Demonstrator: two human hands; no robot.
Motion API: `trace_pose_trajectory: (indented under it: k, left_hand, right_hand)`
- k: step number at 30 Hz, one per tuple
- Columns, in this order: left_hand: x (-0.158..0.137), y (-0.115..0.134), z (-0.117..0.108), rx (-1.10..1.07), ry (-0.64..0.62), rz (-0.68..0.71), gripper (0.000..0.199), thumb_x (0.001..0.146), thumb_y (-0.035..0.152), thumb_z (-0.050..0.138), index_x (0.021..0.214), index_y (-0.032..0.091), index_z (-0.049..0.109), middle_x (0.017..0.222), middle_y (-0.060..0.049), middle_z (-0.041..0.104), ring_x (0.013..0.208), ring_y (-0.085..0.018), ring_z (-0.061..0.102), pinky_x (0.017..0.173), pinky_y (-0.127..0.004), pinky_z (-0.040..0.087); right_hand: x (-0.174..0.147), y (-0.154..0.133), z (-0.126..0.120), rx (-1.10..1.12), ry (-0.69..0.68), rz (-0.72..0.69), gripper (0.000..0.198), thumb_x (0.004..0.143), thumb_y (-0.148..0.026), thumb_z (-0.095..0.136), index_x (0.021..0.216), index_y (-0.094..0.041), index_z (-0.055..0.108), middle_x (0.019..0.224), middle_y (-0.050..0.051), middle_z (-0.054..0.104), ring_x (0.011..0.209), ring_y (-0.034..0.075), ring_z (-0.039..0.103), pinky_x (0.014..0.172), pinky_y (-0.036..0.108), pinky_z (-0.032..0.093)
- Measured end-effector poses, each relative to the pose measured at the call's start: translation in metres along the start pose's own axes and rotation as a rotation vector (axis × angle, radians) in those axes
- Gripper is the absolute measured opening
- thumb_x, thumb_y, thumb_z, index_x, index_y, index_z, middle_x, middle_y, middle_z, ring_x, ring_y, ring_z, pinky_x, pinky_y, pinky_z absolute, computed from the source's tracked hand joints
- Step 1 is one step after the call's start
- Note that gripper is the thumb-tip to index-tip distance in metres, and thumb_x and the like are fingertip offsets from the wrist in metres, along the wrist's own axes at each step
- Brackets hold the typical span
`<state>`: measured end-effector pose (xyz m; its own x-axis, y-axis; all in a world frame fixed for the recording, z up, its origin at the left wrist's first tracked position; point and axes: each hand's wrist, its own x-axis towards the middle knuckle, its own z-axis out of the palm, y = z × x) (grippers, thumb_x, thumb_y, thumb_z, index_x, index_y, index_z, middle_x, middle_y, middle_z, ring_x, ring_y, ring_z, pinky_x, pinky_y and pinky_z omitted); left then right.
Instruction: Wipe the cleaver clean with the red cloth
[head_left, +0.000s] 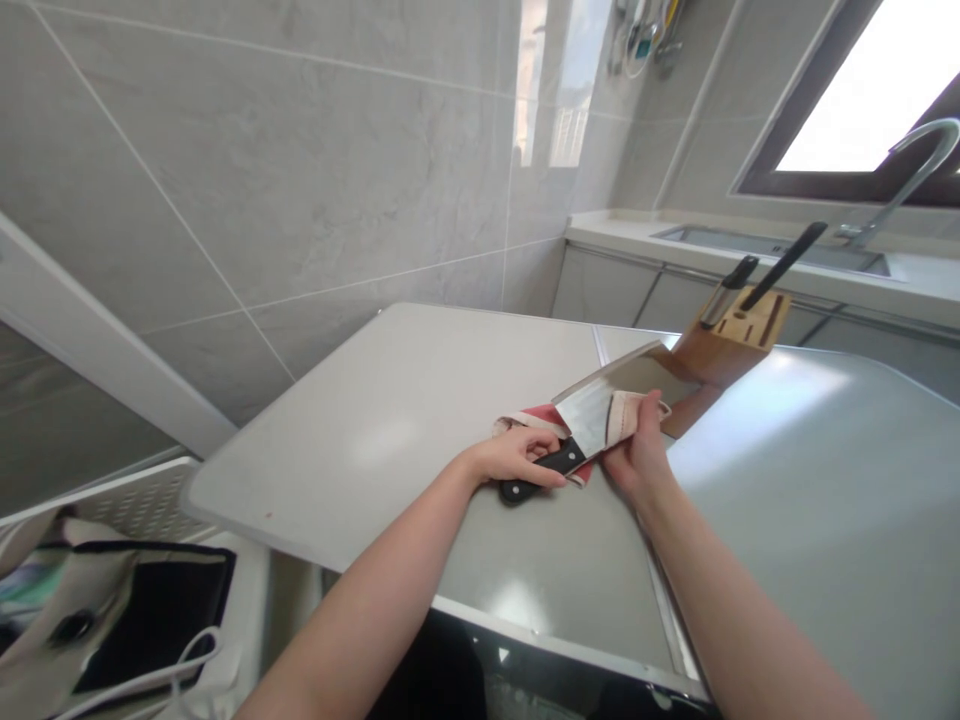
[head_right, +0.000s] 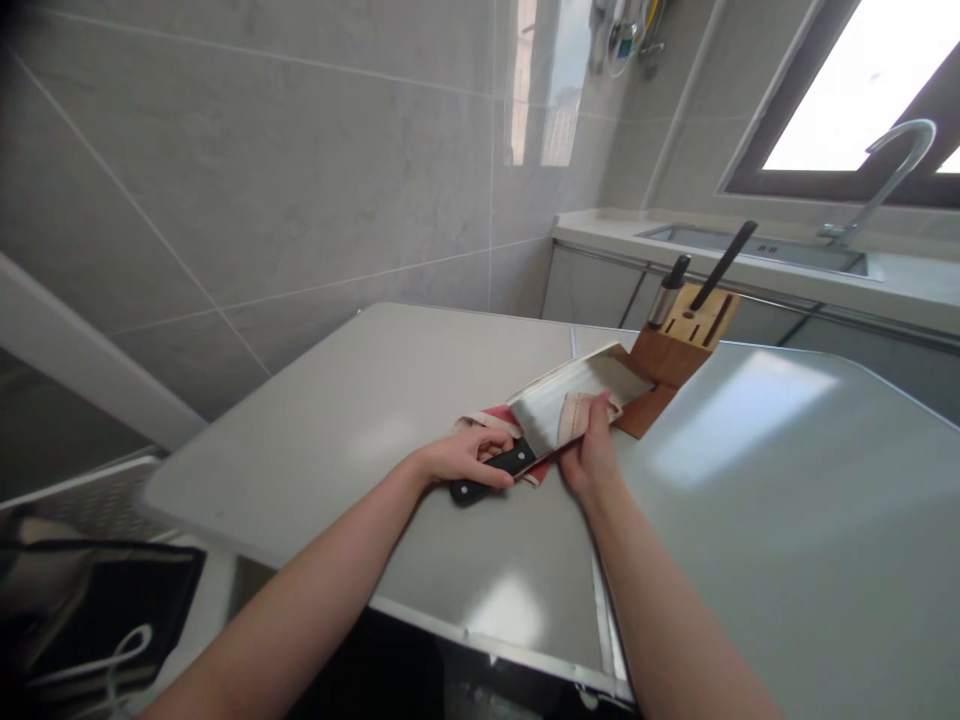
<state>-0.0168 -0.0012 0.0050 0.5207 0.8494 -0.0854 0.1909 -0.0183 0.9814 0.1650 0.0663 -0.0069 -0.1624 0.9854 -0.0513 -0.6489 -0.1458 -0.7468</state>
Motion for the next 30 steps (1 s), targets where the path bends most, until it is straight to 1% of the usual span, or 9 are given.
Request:
trace_pose_trajectory:
  k: [3,5,7,11,14,16,23,27,30]
  left_hand:
    - [0.002,-0.005,0.002,-0.137,0.017,0.031,0.036,0.063,0.034,0.081,0.077,0.014,0.054,0.069,0.004,0.054,0.063,-0.009,0.052,0.058,-0.021,0.038]
    - [0.004,-0.008,0.004,-0.204,0.041,0.02,0.039,0.061,0.034,0.082,0.084,0.012,0.059,0.075,0.0,0.061,0.069,-0.011,0.059,0.065,-0.023,0.044]
    - [0.005,-0.01,0.005,-0.229,0.073,-0.001,0.043,0.06,0.034,0.083,0.091,0.011,0.064,0.079,-0.004,0.066,0.073,-0.014,0.062,0.07,-0.026,0.047]
    - [0.004,-0.01,0.006,-0.266,0.097,-0.002,0.046,0.06,0.035,0.083,0.095,0.009,0.068,0.08,-0.006,0.069,0.073,-0.015,0.065,0.071,-0.027,0.049]
    - [0.004,-0.009,0.006,-0.336,0.098,-0.007,0.045,0.059,0.035,0.084,0.092,0.009,0.07,0.075,-0.006,0.069,0.067,-0.014,0.064,0.066,-0.025,0.049]
    - [0.004,-0.009,0.005,-0.36,0.115,-0.005,0.044,0.058,0.035,0.084,0.09,0.009,0.07,0.073,-0.005,0.069,0.064,-0.013,0.063,0.064,-0.024,0.049]
    - [0.006,-0.014,0.002,-0.337,0.205,0.023,0.047,0.058,0.037,0.085,0.091,0.008,0.07,0.072,-0.005,0.069,0.065,-0.014,0.064,0.066,-0.026,0.05]
    - [0.007,-0.015,0.001,-0.308,0.254,0.075,0.047,0.059,0.038,0.083,0.093,0.008,0.07,0.076,-0.004,0.068,0.067,-0.013,0.062,0.066,-0.024,0.048]
    - [0.008,-0.014,0.001,-0.264,0.303,0.111,0.046,0.06,0.038,0.083,0.093,0.009,0.07,0.08,-0.003,0.067,0.07,-0.012,0.061,0.066,-0.022,0.046]
  right_hand:
    - [-0.01,-0.001,0.005,-0.069,-0.183,0.032,0.064,0.069,-0.081,0.051,0.099,-0.026,0.068,0.102,0.004,0.072,0.108,0.026,0.063,0.091,0.04,0.053]
    - [-0.019,-0.001,0.01,-0.138,-0.349,0.185,0.071,0.068,-0.081,0.05,0.109,-0.026,0.067,0.111,0.007,0.07,0.116,0.028,0.059,0.096,0.042,0.05]
    - [-0.026,-0.001,0.014,-0.158,-0.455,0.26,0.076,0.067,-0.08,0.053,0.124,-0.029,0.059,0.125,0.005,0.064,0.123,0.028,0.054,0.103,0.044,0.043]
    - [-0.03,-0.006,0.012,-0.174,-0.607,0.322,0.074,0.071,-0.06,0.068,0.136,-0.03,0.047,0.138,0.004,0.054,0.128,0.028,0.049,0.111,0.047,0.033]
    - [-0.027,-0.008,0.006,-0.167,-0.616,0.316,0.061,0.07,-0.034,0.069,0.128,-0.026,0.055,0.13,0.006,0.06,0.124,0.029,0.052,0.11,0.049,0.034]
    - [-0.024,-0.009,0.002,-0.149,-0.607,0.298,0.053,0.066,-0.026,0.066,0.119,-0.024,0.061,0.125,0.006,0.064,0.121,0.029,0.054,0.108,0.049,0.036]
    - [-0.018,-0.01,-0.014,-0.215,-0.658,0.324,0.056,0.061,-0.025,0.075,0.116,-0.019,0.063,0.119,0.011,0.066,0.108,0.03,0.062,0.097,0.046,0.047]
    - [-0.017,-0.016,-0.02,-0.24,-0.679,0.294,0.061,0.06,-0.019,0.079,0.119,-0.02,0.063,0.123,0.009,0.065,0.112,0.027,0.061,0.106,0.044,0.04]
    - [-0.016,-0.016,-0.013,-0.27,-0.598,0.244,0.053,0.061,-0.016,0.08,0.113,-0.022,0.066,0.121,0.007,0.066,0.115,0.026,0.059,0.108,0.044,0.038]
